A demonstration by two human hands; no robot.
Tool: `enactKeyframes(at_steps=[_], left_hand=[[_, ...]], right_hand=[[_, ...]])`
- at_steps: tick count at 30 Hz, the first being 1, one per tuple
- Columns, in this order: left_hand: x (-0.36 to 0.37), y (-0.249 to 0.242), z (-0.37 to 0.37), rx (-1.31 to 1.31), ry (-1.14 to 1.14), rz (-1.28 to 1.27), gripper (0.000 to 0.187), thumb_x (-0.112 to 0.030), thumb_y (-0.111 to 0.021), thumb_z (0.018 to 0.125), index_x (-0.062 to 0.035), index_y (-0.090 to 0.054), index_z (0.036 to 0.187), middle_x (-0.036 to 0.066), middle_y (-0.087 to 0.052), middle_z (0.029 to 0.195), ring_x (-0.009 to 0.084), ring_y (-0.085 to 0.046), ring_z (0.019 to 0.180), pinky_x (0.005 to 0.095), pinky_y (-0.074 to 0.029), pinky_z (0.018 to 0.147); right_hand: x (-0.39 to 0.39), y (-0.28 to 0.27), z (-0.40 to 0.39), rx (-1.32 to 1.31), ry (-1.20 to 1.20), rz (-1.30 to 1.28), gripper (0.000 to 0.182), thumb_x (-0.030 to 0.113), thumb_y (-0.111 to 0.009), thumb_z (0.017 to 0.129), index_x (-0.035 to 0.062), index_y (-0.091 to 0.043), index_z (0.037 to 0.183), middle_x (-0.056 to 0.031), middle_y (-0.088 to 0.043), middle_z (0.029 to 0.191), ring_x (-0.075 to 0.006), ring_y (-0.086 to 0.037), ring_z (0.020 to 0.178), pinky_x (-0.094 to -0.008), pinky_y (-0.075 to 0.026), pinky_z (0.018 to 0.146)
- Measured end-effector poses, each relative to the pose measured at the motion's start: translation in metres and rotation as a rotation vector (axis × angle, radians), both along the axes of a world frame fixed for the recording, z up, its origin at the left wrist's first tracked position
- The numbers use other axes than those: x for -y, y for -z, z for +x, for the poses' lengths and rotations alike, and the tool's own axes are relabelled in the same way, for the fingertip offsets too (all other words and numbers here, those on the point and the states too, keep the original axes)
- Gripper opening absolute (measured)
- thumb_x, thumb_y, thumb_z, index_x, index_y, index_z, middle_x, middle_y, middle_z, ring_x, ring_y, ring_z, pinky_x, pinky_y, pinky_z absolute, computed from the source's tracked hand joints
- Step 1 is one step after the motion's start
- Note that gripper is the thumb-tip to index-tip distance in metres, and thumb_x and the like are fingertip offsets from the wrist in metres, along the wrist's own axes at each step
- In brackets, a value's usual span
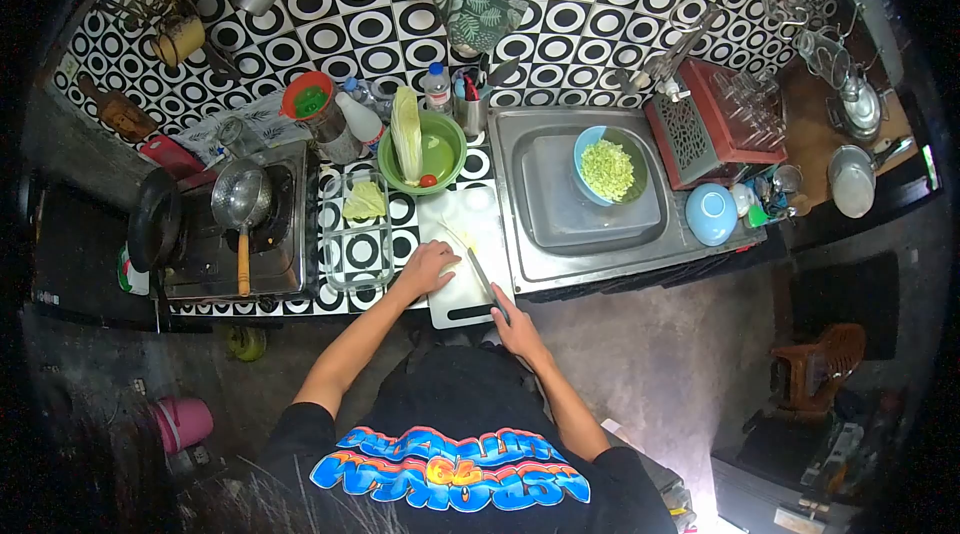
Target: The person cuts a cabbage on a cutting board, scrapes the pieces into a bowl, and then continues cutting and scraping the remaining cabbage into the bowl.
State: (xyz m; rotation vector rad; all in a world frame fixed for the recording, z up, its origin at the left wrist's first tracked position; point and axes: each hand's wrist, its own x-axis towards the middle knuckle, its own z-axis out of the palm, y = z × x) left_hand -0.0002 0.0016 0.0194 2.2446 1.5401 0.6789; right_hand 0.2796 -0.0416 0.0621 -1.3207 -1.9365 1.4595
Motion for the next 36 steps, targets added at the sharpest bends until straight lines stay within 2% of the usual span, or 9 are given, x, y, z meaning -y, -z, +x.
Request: enactKeyframes(at_steps=[5,10,13,16,19,25,29,32,36], left_hand=[[-0.016,0.013,0.009,-0.037,0.003,-0.035,0.023,-0.023,-0.076,0.076,-0.0119,-0.075,0.096,0.006,-0.065,0.099,0.0266,-0.06,0.097,0.0408,-0.046,0.086],[-0.007,0.019,0.018,0.066,-0.192,-0.007,0.02,-0.023,-0.075,0.078,-0.0142,-0.075,0.095,0.003,-0.065,0.097,0.0254,-0.059,0.099,0.0411,-0.045,0.088],[-0.002,0.019,0.015,0.11,-0.247,-0.028,0.018,-0.022,-0.075,0.078,-0.0151,-0.076,0.095,0.002,-0.065,0.096,0.0249,-0.059,0.1,0.0412,-0.045,0.089],[0.003,0.019,0.014,0.093,-0.247,-0.048,0.017,-0.021,-0.075,0.079,-0.0149,-0.076,0.094,0.002,-0.065,0.095,0.0244,-0.059,0.101,0.0405,-0.045,0.088],[0.004,0.018,0.019,0.086,-0.247,-0.02,0.015,-0.021,-0.074,0.079,-0.0143,-0.076,0.092,0.002,-0.065,0.095,0.0241,-0.058,0.1,0.0398,-0.044,0.087],[0.003,0.017,0.031,0.108,-0.319,-0.022,0.01,-0.017,-0.074,0.08,-0.0113,-0.076,0.088,0.004,-0.065,0.094,0.0264,-0.058,0.097,0.041,-0.044,0.087],[0.004,0.019,0.035,0.115,-0.36,-0.006,0.008,-0.015,-0.074,0.079,-0.0104,-0.076,0.085,0.005,-0.065,0.094,0.0268,-0.058,0.096,0.0412,-0.045,0.086],[0.004,0.017,0.036,0.135,-0.388,-0.015,0.007,-0.014,-0.074,0.078,-0.0096,-0.075,0.083,0.005,-0.064,0.093,0.0275,-0.058,0.097,0.0413,-0.045,0.085],[0.005,0.014,0.039,0.132,-0.403,-0.021,0.006,-0.013,-0.073,0.078,-0.0085,-0.074,0.083,0.007,-0.064,0.093,0.0287,-0.058,0.098,0.041,-0.045,0.086]], right_hand=[[-0.002,-0.001,0.0,0.018,0.007,0.015,0.054,0.024,-0.05,0.103,0.0181,-0.035,0.154,-0.0318,-0.057,0.133,-0.0484,-0.051,0.127,-0.0431,-0.043,0.104],[0.001,-0.004,0.001,-0.034,0.034,0.064,0.053,0.024,-0.047,0.104,0.0162,-0.035,0.154,-0.0323,-0.056,0.133,-0.0488,-0.05,0.126,-0.0428,-0.043,0.104],[0.005,0.004,0.0,-0.023,0.051,0.061,0.053,0.021,-0.045,0.104,0.0187,-0.033,0.155,-0.0354,-0.06,0.121,-0.0509,-0.054,0.119,-0.0452,-0.046,0.098],[0.011,0.0,-0.006,0.096,0.026,0.004,0.054,0.018,-0.043,0.104,0.0219,-0.03,0.157,-0.0372,-0.063,0.096,-0.0543,-0.059,0.1,-0.0505,-0.048,0.085],[0.014,-0.011,-0.015,0.153,0.01,-0.009,0.056,0.017,-0.042,0.104,0.024,-0.028,0.157,-0.0356,-0.06,0.076,-0.056,-0.059,0.083,-0.0555,-0.046,0.074],[0.022,-0.001,-0.022,0.071,0.004,0.097,0.056,0.013,-0.043,0.103,0.0238,-0.029,0.156,-0.0347,-0.059,0.074,-0.0551,-0.059,0.077,-0.058,-0.044,0.07],[0.027,-0.011,-0.023,0.186,0.003,0.05,0.056,0.012,-0.043,0.103,0.0239,-0.03,0.156,-0.0346,-0.06,0.075,-0.0548,-0.059,0.076,-0.0592,-0.043,0.069],[0.026,0.012,-0.027,0.149,0.035,0.108,0.056,0.012,-0.044,0.102,0.0258,-0.031,0.155,-0.0345,-0.061,0.076,-0.0545,-0.06,0.075,-0.0602,-0.043,0.069],[-0.001,0.021,-0.05,0.237,0.02,0.081,0.054,0.014,-0.043,0.102,0.0257,-0.033,0.154,-0.0358,-0.061,0.08,-0.0544,-0.061,0.082,-0.0592,-0.044,0.073]])
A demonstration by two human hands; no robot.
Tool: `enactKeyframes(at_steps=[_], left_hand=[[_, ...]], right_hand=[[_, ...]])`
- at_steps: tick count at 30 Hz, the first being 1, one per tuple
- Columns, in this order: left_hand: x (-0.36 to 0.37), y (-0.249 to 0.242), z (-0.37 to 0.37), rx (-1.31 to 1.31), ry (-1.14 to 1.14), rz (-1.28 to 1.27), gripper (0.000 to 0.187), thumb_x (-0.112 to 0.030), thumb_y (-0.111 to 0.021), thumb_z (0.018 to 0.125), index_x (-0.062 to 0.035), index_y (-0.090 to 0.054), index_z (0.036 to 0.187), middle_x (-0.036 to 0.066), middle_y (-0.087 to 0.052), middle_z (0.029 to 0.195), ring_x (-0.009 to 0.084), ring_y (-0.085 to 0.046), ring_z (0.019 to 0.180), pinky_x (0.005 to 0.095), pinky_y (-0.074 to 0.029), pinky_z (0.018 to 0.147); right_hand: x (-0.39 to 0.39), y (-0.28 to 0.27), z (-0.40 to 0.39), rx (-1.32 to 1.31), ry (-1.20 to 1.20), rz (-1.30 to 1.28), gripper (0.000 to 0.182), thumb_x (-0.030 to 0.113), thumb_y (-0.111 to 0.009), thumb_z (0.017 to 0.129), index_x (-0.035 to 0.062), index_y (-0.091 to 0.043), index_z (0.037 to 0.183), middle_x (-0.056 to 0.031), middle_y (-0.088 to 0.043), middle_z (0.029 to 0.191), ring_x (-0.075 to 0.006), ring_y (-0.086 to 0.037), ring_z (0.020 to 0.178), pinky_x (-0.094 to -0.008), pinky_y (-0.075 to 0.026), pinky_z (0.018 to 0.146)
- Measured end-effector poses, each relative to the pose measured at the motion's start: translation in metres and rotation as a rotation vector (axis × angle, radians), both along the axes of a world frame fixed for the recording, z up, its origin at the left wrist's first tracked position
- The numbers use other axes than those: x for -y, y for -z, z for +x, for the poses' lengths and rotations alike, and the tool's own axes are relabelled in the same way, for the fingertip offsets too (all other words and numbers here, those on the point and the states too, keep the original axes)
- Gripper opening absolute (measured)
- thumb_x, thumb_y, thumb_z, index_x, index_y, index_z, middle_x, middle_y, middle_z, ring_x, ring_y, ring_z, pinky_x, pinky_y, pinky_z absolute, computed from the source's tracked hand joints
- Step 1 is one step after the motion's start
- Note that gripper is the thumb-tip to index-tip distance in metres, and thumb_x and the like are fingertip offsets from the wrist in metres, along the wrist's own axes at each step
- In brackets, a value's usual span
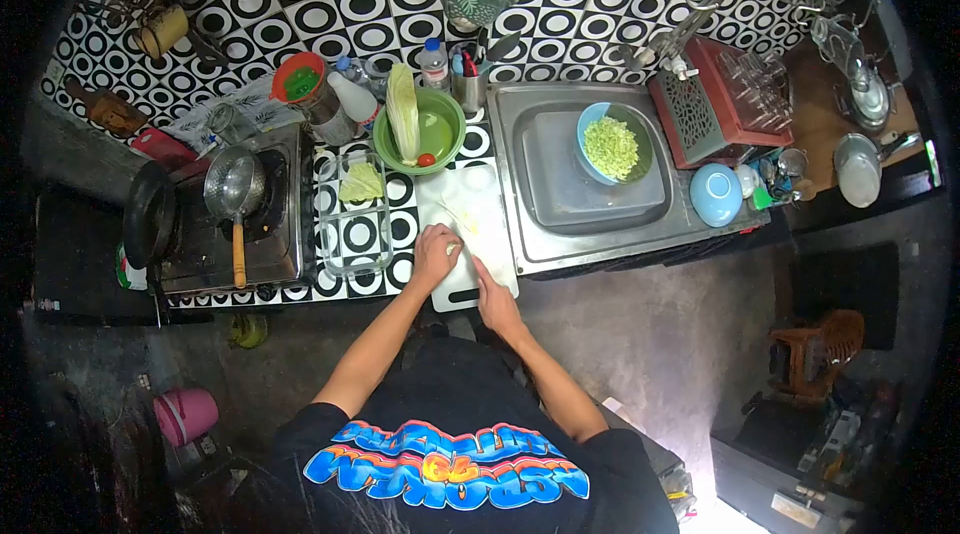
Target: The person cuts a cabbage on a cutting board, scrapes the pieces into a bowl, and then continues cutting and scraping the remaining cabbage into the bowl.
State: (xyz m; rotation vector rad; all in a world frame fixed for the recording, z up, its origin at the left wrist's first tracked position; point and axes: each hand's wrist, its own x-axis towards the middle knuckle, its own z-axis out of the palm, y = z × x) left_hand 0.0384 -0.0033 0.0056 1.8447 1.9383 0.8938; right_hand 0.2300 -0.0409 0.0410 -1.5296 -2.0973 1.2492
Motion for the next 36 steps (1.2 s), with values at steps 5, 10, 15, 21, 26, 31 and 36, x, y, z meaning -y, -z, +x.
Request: enactKeyframes(at_steps=[5,10,15,21,26,31,36], left_hand=[[0.003,0.007,-0.003,0.035,-0.01,0.005,0.008,-0.018,-0.073,0.08,-0.0126,-0.076,0.085,0.003,-0.063,0.095,0.0259,-0.056,0.102,0.0401,-0.043,0.092],[0.008,0.008,-0.009,0.09,-0.013,0.031,0.01,-0.016,-0.076,0.078,-0.0105,-0.076,0.086,0.004,-0.064,0.096,0.0266,-0.057,0.099,0.0395,-0.046,0.09],[0.008,0.006,-0.007,0.103,-0.051,0.018,0.008,-0.014,-0.076,0.077,-0.0099,-0.076,0.084,0.005,-0.064,0.096,0.028,-0.058,0.099,0.0396,-0.047,0.089],[0.009,0.004,-0.007,0.094,-0.067,-0.008,0.008,-0.01,-0.075,0.077,-0.0071,-0.075,0.084,0.008,-0.063,0.1,0.0306,-0.057,0.101,0.0407,-0.047,0.089],[0.011,0.009,-0.005,0.048,-0.073,-0.016,0.01,-0.008,-0.074,0.076,-0.0049,-0.073,0.085,0.009,-0.062,0.101,0.0315,-0.057,0.102,0.0412,-0.047,0.091],[0.01,0.0,-0.015,0.154,-0.059,0.03,0.019,-0.011,-0.077,0.076,-0.0064,-0.074,0.095,0.007,-0.063,0.104,0.0297,-0.057,0.105,0.0401,-0.048,0.092],[0.016,0.005,-0.026,0.145,-0.039,0.004,0.018,-0.012,-0.077,0.078,-0.0082,-0.076,0.095,0.007,-0.064,0.105,0.0289,-0.057,0.106,0.0397,-0.048,0.094]], right_hand=[[-0.025,-0.002,-0.013,-0.055,-0.033,0.04,0.054,0.014,-0.043,0.102,0.0253,-0.035,0.154,-0.0338,-0.061,0.074,-0.0535,-0.061,0.076,-0.0582,-0.044,0.071],[-0.011,-0.016,-0.003,-0.067,-0.015,-0.002,0.053,0.014,-0.041,0.103,0.024,-0.034,0.155,-0.0336,-0.061,0.075,-0.0531,-0.061,0.075,-0.0568,-0.045,0.072],[0.003,-0.017,0.0,-0.087,-0.038,-0.018,0.054,0.013,-0.041,0.103,0.0236,-0.032,0.155,-0.0339,-0.062,0.078,-0.0535,-0.062,0.079,-0.0571,-0.045,0.074],[0.006,0.003,-0.008,-0.045,-0.009,0.047,0.057,0.012,-0.043,0.101,0.0265,-0.031,0.155,-0.036,-0.062,0.079,-0.0556,-0.061,0.082,-0.0618,-0.045,0.075],[-0.03,0.0,-0.035,-0.017,-0.072,0.043,0.056,0.014,-0.043,0.101,0.0273,-0.032,0.155,-0.0355,-0.062,0.079,-0.0555,-0.061,0.081,-0.0623,-0.045,0.076],[-0.044,0.009,-0.026,-0.153,-0.031,0.034,0.052,0.015,-0.042,0.103,0.0236,-0.035,0.154,-0.0342,-0.062,0.077,-0.0546,-0.061,0.079,-0.059,-0.046,0.074],[-0.021,0.009,-0.019,-0.216,0.014,0.047,0.053,0.014,-0.041,0.103,0.0228,-0.034,0.154,-0.034,-0.063,0.08,-0.0533,-0.063,0.08,-0.0559,-0.047,0.075]])
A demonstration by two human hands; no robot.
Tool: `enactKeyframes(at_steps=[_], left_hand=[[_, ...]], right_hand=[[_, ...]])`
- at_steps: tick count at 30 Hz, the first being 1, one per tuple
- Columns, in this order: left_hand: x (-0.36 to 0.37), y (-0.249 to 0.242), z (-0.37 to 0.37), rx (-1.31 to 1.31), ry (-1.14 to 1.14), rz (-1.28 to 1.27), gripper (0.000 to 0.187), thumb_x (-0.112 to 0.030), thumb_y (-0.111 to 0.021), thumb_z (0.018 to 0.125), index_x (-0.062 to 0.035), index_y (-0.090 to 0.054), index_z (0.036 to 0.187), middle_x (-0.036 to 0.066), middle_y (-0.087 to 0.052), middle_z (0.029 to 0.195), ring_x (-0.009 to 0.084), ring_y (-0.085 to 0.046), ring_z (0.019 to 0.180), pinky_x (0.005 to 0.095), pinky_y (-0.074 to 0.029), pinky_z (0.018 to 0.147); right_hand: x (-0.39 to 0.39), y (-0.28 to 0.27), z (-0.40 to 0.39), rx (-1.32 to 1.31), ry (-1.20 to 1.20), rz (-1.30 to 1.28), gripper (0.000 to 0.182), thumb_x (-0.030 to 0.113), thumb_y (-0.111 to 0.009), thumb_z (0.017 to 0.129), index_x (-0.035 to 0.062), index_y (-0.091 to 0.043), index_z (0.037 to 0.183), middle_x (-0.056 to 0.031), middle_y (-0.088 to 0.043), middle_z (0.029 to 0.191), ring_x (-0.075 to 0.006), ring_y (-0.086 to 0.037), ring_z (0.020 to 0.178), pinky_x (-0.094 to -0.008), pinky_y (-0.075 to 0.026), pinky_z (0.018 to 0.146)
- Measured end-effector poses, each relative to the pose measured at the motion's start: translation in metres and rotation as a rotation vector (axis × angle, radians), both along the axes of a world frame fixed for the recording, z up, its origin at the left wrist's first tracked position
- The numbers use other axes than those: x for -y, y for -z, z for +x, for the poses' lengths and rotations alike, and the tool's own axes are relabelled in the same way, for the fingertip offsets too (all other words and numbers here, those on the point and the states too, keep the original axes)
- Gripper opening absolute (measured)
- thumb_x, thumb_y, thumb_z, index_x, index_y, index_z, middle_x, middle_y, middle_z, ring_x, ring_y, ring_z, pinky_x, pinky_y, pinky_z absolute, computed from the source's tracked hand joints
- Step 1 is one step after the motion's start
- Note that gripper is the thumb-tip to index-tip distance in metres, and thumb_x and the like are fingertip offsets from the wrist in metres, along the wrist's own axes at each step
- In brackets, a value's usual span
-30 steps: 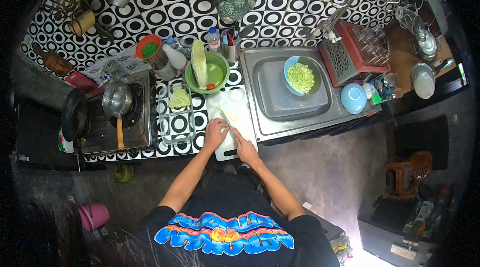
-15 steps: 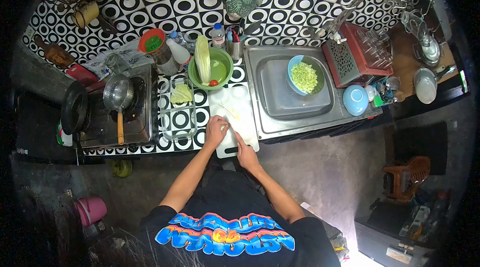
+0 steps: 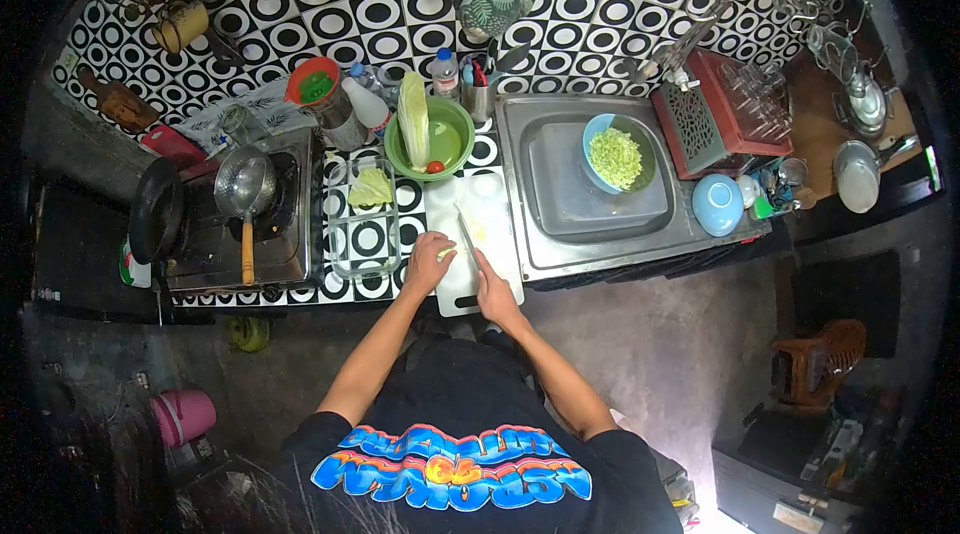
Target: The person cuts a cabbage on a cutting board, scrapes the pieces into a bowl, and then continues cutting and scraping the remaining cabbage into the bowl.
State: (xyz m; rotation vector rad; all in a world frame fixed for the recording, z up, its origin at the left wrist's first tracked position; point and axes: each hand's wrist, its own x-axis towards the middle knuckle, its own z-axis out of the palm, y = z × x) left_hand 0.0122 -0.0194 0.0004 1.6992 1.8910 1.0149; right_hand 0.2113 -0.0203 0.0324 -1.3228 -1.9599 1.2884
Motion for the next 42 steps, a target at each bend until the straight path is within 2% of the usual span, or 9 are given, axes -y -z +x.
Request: enactKeyframes(at_steps=[7,13,17,21,22,28,34,37,42], left_hand=[[-0.002,-0.003,0.0,-0.015,0.003,-0.058,0.014,-0.012,-0.075,0.079,-0.0062,-0.074,0.091,0.011,-0.063,0.109,0.0312,-0.056,0.108,0.0408,-0.046,0.094],[0.003,0.007,0.004,-0.109,-0.036,-0.038,0.017,-0.011,-0.073,0.079,-0.0025,-0.074,0.093,0.012,-0.061,0.11,0.0327,-0.055,0.109,0.0415,-0.045,0.097],[-0.002,0.01,0.0,-0.037,-0.025,-0.03,0.014,-0.01,-0.072,0.079,-0.0042,-0.074,0.092,0.012,-0.061,0.107,0.0326,-0.055,0.108,0.0413,-0.045,0.095],[0.0,0.005,0.002,-0.003,-0.019,0.006,0.008,-0.012,-0.073,0.08,-0.0081,-0.075,0.087,0.01,-0.061,0.103,0.0311,-0.056,0.105,0.0403,-0.045,0.093],[0.0,0.004,0.002,0.006,-0.022,0.01,0.008,-0.013,-0.074,0.08,-0.0081,-0.075,0.086,0.01,-0.061,0.103,0.031,-0.056,0.105,0.0402,-0.045,0.093],[0.0,0.004,0.0,0.018,-0.033,0.0,0.008,-0.013,-0.074,0.079,-0.0083,-0.075,0.085,0.01,-0.062,0.103,0.0311,-0.056,0.105,0.0397,-0.045,0.094],[0.001,0.008,0.003,0.004,-0.066,-0.006,0.005,-0.011,-0.075,0.078,-0.0084,-0.075,0.083,0.009,-0.061,0.104,0.0295,-0.055,0.106,0.0392,-0.046,0.094],[-0.001,0.006,0.002,-0.022,-0.039,-0.001,0.008,-0.011,-0.074,0.079,-0.0085,-0.076,0.087,0.009,-0.062,0.105,0.03,-0.056,0.107,0.0398,-0.046,0.095],[0.0,0.008,-0.008,0.107,-0.022,0.013,0.022,-0.011,-0.073,0.083,-0.0069,-0.073,0.105,0.01,-0.063,0.108,0.0315,-0.058,0.107,0.0412,-0.047,0.095]], right_hand=[[0.018,-0.014,-0.011,0.106,0.005,-0.029,0.053,0.012,-0.041,0.103,0.0188,-0.033,0.155,-0.0305,-0.062,0.072,-0.0466,-0.065,0.07,-0.0505,-0.05,0.07],[0.017,0.006,-0.038,0.248,-0.084,0.102,0.059,0.01,-0.044,0.101,0.0227,-0.027,0.156,-0.0329,-0.061,0.071,-0.0544,-0.061,0.07,-0.0626,-0.044,0.066],[-0.006,0.011,-0.041,0.028,-0.047,0.14,0.057,0.01,-0.044,0.101,0.0215,-0.031,0.155,-0.0326,-0.062,0.073,-0.0545,-0.06,0.067,-0.0572,-0.048,0.065],[-0.015,0.002,-0.032,-0.026,-0.041,0.026,0.05,0.011,-0.04,0.104,0.0129,-0.036,0.154,-0.0318,-0.06,0.126,-0.0471,-0.06,0.116,-0.0457,-0.048,0.099],[-0.015,0.001,-0.029,-0.094,-0.06,-0.02,0.049,0.012,-0.039,0.105,0.0114,-0.036,0.153,-0.0253,-0.047,0.147,-0.0415,-0.046,0.136,-0.041,-0.037,0.112],[0.015,-0.013,-0.028,0.059,-0.022,-0.089,0.05,0.01,-0.039,0.103,0.013,-0.036,0.154,-0.0278,-0.052,0.141,-0.0447,-0.052,0.128,-0.0443,-0.043,0.105],[0.003,0.007,-0.045,0.023,0.03,0.082,0.055,0.013,-0.041,0.103,0.0245,-0.03,0.156,-0.0341,-0.065,0.082,-0.0557,-0.062,0.083,-0.06,-0.045,0.075],[-0.014,-0.003,-0.052,0.17,-0.009,0.033,0.055,0.014,-0.041,0.103,0.0266,-0.03,0.156,-0.0334,-0.064,0.079,-0.0554,-0.061,0.08,-0.0599,-0.046,0.075],[-0.028,0.002,-0.049,0.03,-0.016,0.04,0.054,0.011,-0.041,0.102,0.019,-0.033,0.155,-0.0342,-0.061,0.121,-0.0509,-0.061,0.107,-0.05,-0.049,0.091]])
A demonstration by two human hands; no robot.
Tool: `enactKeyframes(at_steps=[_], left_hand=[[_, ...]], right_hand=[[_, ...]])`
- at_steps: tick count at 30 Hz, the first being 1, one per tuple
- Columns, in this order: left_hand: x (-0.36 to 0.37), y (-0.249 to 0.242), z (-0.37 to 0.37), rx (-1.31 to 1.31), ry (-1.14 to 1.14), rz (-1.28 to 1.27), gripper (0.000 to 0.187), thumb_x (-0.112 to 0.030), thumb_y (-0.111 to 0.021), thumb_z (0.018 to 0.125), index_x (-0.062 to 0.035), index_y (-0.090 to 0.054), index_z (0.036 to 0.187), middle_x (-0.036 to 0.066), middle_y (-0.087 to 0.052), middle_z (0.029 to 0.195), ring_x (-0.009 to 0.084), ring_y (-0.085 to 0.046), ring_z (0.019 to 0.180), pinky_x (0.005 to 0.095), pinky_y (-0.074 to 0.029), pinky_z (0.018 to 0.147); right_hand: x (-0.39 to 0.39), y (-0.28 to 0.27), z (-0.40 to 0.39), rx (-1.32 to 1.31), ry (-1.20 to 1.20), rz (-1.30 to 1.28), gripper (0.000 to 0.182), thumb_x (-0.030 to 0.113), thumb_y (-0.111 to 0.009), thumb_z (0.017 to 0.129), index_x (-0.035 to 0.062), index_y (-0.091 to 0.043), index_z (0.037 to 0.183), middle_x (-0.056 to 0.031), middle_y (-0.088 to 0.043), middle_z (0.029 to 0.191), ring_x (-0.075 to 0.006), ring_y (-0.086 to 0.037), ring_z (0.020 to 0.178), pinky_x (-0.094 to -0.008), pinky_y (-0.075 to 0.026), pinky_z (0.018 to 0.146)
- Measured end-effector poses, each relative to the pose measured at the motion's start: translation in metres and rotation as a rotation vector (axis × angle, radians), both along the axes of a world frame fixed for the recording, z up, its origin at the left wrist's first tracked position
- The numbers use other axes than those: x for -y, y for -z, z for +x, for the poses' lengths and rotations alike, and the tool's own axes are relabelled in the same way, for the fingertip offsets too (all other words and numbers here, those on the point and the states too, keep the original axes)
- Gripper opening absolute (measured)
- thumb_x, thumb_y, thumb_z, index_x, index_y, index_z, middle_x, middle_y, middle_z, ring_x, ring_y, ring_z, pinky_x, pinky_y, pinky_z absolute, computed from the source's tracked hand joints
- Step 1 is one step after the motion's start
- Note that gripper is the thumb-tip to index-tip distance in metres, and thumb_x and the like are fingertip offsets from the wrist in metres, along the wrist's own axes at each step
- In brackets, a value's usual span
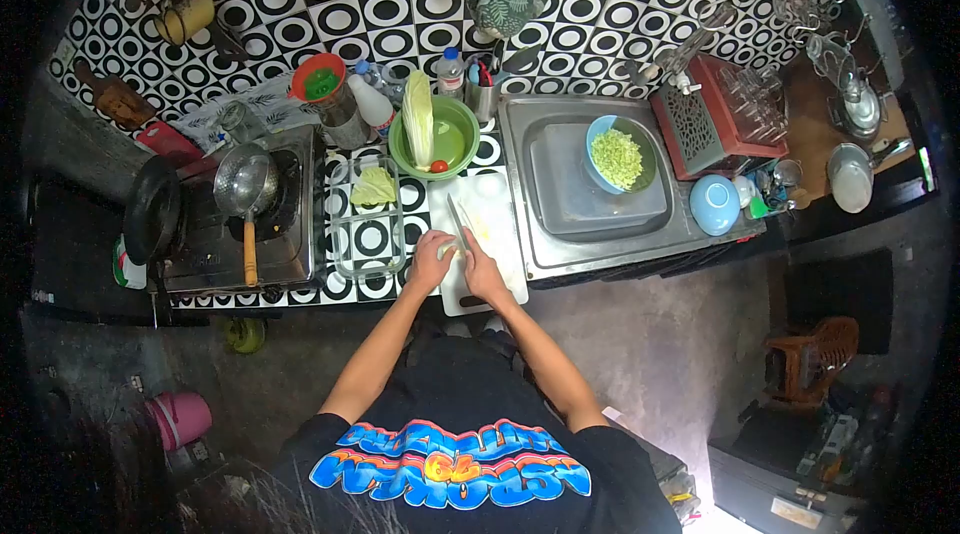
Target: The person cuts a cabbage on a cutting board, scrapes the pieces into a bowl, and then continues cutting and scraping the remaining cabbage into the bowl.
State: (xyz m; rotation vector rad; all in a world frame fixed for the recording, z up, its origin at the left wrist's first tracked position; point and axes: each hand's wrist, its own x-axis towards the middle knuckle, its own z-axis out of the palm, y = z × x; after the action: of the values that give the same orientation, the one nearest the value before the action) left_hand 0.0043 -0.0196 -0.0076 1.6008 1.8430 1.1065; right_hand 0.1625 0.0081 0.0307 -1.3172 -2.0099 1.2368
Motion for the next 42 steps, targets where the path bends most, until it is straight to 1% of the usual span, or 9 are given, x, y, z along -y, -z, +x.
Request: enactKeyframes(at_steps=[5,8,12,15,19,22,31,40,42], left_hand=[[0.007,0.003,-0.01,-0.043,0.036,-0.019,0.019,-0.011,-0.074,0.082,-0.0061,-0.074,0.1,0.01,-0.062,0.107,0.0305,-0.058,0.106,0.0405,-0.047,0.094],[0.009,0.002,-0.011,-0.055,0.031,-0.053,0.014,-0.011,-0.074,0.082,-0.0057,-0.075,0.094,0.009,-0.062,0.108,0.0303,-0.058,0.107,0.0405,-0.048,0.094],[0.01,0.0,-0.006,-0.049,0.007,-0.093,0.01,-0.01,-0.073,0.082,-0.0066,-0.076,0.091,0.009,-0.061,0.11,0.03,-0.057,0.11,0.0404,-0.047,0.094],[0.011,0.003,-0.006,-0.065,0.011,-0.083,0.01,-0.01,-0.073,0.082,-0.0073,-0.077,0.091,0.01,-0.061,0.113,0.0302,-0.056,0.112,0.0404,-0.048,0.094],[0.009,0.0,-0.01,-0.072,0.016,-0.059,0.01,-0.01,-0.074,0.081,-0.007,-0.076,0.09,0.009,-0.061,0.108,0.0302,-0.057,0.108,0.0405,-0.048,0.093],[0.009,0.002,-0.009,-0.059,0.009,-0.048,0.009,-0.01,-0.075,0.079,-0.0068,-0.076,0.088,0.009,-0.061,0.105,0.0301,-0.057,0.105,0.0404,-0.049,0.091],[0.008,0.006,-0.009,-0.045,-0.013,-0.066,0.008,-0.007,-0.074,0.079,-0.0068,-0.076,0.087,0.01,-0.061,0.106,0.0307,-0.057,0.106,0.041,-0.049,0.091],[0.009,0.006,-0.011,-0.067,-0.001,-0.041,0.009,-0.008,-0.073,0.079,-0.0065,-0.076,0.087,0.009,-0.061,0.104,0.0306,-0.057,0.105,0.0409,-0.049,0.092],[0.008,0.005,-0.01,-0.053,0.003,-0.053,0.008,-0.008,-0.073,0.079,-0.0068,-0.076,0.087,0.008,-0.061,0.103,0.03,-0.057,0.105,0.0408,-0.049,0.092]], right_hand=[[0.02,0.005,0.006,-0.011,0.01,-0.011,0.055,0.012,-0.041,0.103,0.0196,-0.031,0.156,-0.034,-0.062,0.119,-0.0485,-0.064,0.105,-0.0482,-0.05,0.092],[0.035,-0.002,0.004,0.027,0.032,-0.126,0.056,0.011,-0.042,0.102,0.0209,-0.029,0.157,-0.0341,-0.066,0.103,-0.0509,-0.066,0.092,-0.051,-0.051,0.084],[0.044,0.003,-0.007,0.005,0.028,0.051,0.06,0.01,-0.041,0.101,0.0226,-0.026,0.157,-0.032,-0.065,0.078,-0.0548,-0.062,0.078,-0.0572,-0.047,0.073],[0.022,0.006,-0.015,0.065,0.056,-0.041,0.059,0.009,-0.041,0.101,0.0227,-0.026,0.157,-0.0334,-0.065,0.084,-0.0552,-0.062,0.08,-0.0578,-0.047,0.073],[-0.004,0.004,-0.022,0.064,-0.004,-0.059,0.058,0.01,-0.041,0.101,0.0198,-0.028,0.157,-0.0355,-0.061,0.119,-0.0546,-0.061,0.1,-0.0536,-0.049,0.085],[-0.007,0.005,-0.017,0.046,-0.012,-0.083,0.058,0.01,-0.042,0.101,0.0182,-0.028,0.157,-0.0342,-0.056,0.129,-0.0526,-0.06,0.108,-0.0511,-0.049,0.091],[0.049,0.006,-0.018,0.014,0.12,0.026,0.059,0.009,-0.041,0.101,0.0179,-0.027,0.157,-0.0327,-0.064,0.078,-0.0522,-0.064,0.074,-0.0533,-0.049,0.07],[-0.003,-0.004,-0.032,0.113,0.011,-0.086,0.059,0.01,-0.042,0.101,0.0183,-0.027,0.157,-0.0351,-0.065,0.093,-0.0537,-0.064,0.088,-0.0535,-0.05,0.077],[-0.006,-0.003,-0.026,0.108,-0.004,-0.076,0.059,0.011,-0.043,0.101,0.0177,-0.027,0.157,-0.0352,-0.064,0.108,-0.0528,-0.062,0.099,-0.0516,-0.051,0.085]])
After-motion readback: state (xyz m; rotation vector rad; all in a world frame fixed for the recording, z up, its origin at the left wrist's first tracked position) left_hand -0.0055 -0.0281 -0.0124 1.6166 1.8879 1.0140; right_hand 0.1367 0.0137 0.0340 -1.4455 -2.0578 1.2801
